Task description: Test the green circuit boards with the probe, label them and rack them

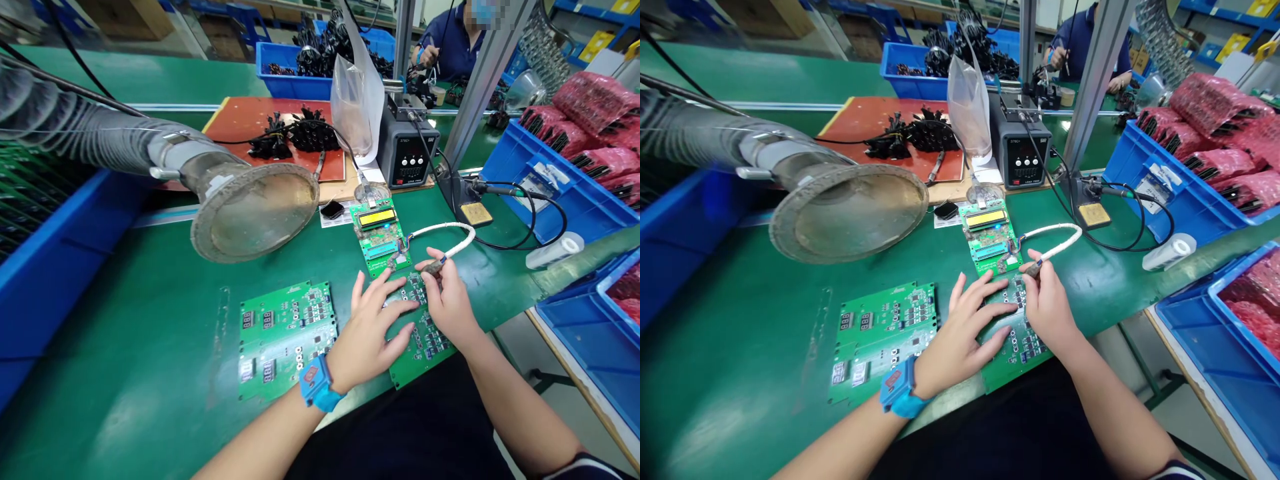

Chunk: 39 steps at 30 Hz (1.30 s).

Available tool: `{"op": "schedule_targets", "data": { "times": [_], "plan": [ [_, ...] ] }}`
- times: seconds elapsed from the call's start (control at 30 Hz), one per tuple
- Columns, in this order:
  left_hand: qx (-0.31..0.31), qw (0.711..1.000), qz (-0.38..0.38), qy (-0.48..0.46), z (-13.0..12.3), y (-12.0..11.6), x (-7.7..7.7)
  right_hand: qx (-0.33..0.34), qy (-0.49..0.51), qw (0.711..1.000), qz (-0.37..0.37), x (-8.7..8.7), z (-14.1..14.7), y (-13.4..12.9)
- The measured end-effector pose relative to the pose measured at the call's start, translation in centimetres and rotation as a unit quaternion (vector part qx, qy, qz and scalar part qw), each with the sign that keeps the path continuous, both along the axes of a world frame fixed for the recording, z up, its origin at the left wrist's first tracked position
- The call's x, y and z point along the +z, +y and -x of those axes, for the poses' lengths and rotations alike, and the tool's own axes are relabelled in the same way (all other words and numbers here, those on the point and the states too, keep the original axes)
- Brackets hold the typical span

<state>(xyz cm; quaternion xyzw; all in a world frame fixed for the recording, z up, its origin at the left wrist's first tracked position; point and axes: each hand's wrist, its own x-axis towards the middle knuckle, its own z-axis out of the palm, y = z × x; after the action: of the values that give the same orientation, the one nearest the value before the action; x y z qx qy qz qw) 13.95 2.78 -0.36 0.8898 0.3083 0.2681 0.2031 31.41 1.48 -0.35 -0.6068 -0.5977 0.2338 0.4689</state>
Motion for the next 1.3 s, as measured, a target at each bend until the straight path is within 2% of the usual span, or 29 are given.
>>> {"op": "schedule_targets", "data": {
  "times": [0.13, 0.2, 0.97, 1.1, 1.2, 1.3],
  "plan": [
    [-0.092, 0.996, 0.006, 0.000, 0.2, -0.3, 0.8, 0.003, 0.000, 1.000, 0.001, 0.0, 0.0, 0.0],
    [-0.119, 0.993, 0.007, 0.008, 0.3, -0.3, 1.0, 0.001, 0.003, 1.000, 0.007, 0.0, 0.0, 0.0],
    [-0.130, 0.991, -0.003, 0.022, 0.2, -0.1, 0.8, 0.005, -0.004, 1.000, 0.000, -0.1, 0.0, 0.1],
    [-0.096, 0.995, -0.004, -0.021, 0.6, 0.3, 0.3, 0.009, -0.005, 1.000, -0.004, -0.1, 0.0, 0.1],
    [-0.018, 0.999, -0.017, -0.039, 0.8, 0.9, 0.0, 0.013, -0.007, 1.000, 0.000, -0.1, -0.1, 0.1],
    [0.048, 0.998, -0.026, -0.017, 0.9, 1.4, -0.4, 0.013, -0.005, 1.000, 0.006, -0.1, -0.1, 0.1]
  ]
}}
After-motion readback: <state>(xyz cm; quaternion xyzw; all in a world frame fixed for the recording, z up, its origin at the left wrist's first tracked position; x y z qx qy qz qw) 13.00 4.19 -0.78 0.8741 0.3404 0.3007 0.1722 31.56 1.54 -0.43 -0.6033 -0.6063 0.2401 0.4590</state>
